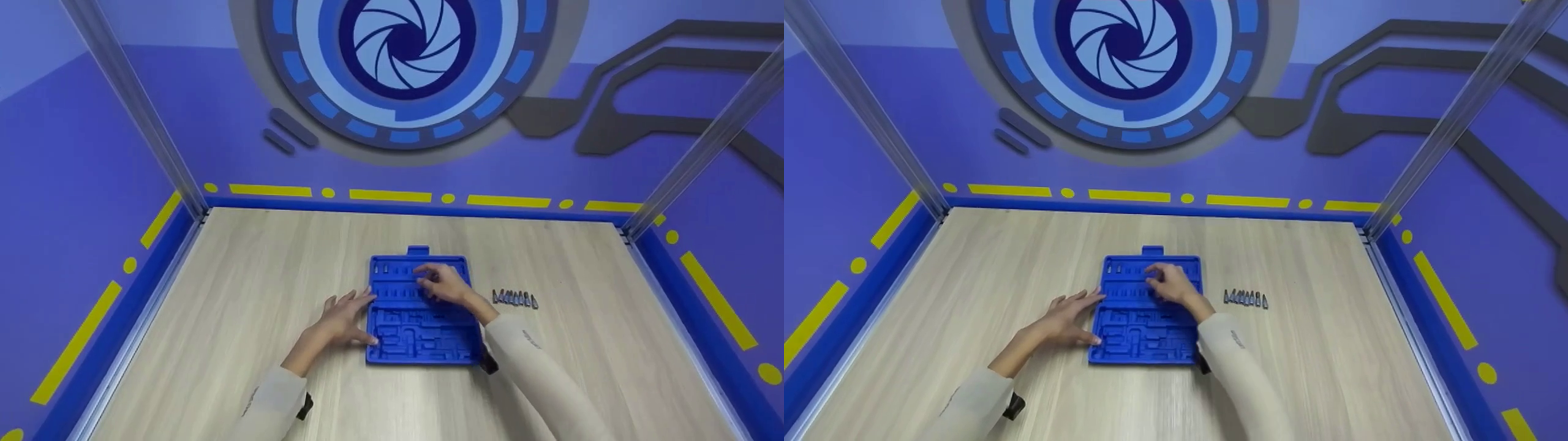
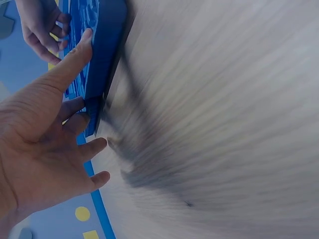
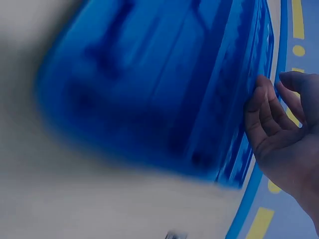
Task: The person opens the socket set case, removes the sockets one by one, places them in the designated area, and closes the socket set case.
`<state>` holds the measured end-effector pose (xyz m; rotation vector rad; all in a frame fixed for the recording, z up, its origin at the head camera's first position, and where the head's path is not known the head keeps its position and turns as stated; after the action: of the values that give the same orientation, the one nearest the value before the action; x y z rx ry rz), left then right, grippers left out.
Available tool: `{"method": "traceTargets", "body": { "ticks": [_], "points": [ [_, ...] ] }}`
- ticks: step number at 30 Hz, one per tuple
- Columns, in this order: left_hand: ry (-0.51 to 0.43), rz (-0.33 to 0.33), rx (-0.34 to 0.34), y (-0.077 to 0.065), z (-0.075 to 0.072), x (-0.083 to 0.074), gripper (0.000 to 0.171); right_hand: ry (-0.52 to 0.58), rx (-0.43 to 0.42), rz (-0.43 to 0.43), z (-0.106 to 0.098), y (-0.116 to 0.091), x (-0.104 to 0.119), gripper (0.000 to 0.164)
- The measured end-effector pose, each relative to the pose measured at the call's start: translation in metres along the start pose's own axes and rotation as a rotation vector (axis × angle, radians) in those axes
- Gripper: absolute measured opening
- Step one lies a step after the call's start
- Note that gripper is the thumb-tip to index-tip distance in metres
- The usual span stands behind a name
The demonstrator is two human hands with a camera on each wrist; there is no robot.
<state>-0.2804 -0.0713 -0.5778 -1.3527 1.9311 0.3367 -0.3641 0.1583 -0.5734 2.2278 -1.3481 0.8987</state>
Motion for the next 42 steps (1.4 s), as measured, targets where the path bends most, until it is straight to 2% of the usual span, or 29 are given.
{"method": "traceTargets", "body": {
  "ticks": [7,13,16,18,21,26,36,42],
  "points": [
    [-0.011,0.008,0.0,0.003,0.002,0.002,0.105,0.079,-0.019,0.094,0.024,0.026,0.023,0.032],
    [-0.03,0.003,-0.003,0.005,0.005,0.003,0.103,0.338,-0.004,0.25,0.042,0.041,0.03,0.039],
    [-0.031,0.01,-0.004,0.004,0.004,0.003,0.103,0.4,-0.021,0.323,0.05,0.046,0.031,0.042],
    [-0.029,0.014,-0.003,0.004,0.004,0.004,0.102,0.375,-0.047,0.377,0.054,0.049,0.032,0.043],
    [-0.022,0.019,-0.007,0.003,0.004,0.004,0.102,0.279,-0.083,0.429,0.058,0.054,0.033,0.043],
    [-0.029,0.027,-0.014,0.002,0.002,0.004,0.103,0.224,-0.102,0.468,0.059,0.06,0.033,0.041],
    [-0.04,0.049,-0.021,0.001,-0.001,0.004,0.102,0.233,-0.122,0.485,0.06,0.063,0.031,0.039],
    [-0.049,0.057,-0.027,0.002,-0.001,0.006,0.102,0.223,-0.13,0.455,0.06,0.064,0.029,0.033]
  ]
}}
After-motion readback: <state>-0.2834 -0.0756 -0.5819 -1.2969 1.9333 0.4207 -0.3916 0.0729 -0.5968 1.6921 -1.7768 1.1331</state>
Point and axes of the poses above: each hand's wrist, its own y-axis towards the middle knuckle, its own z-axis out of the palm, x = y × z, the point moved 6 cm from there along y, towards the middle knuckle, and after that the axes turned 9 degrees about -y, right-handed, at the moved point
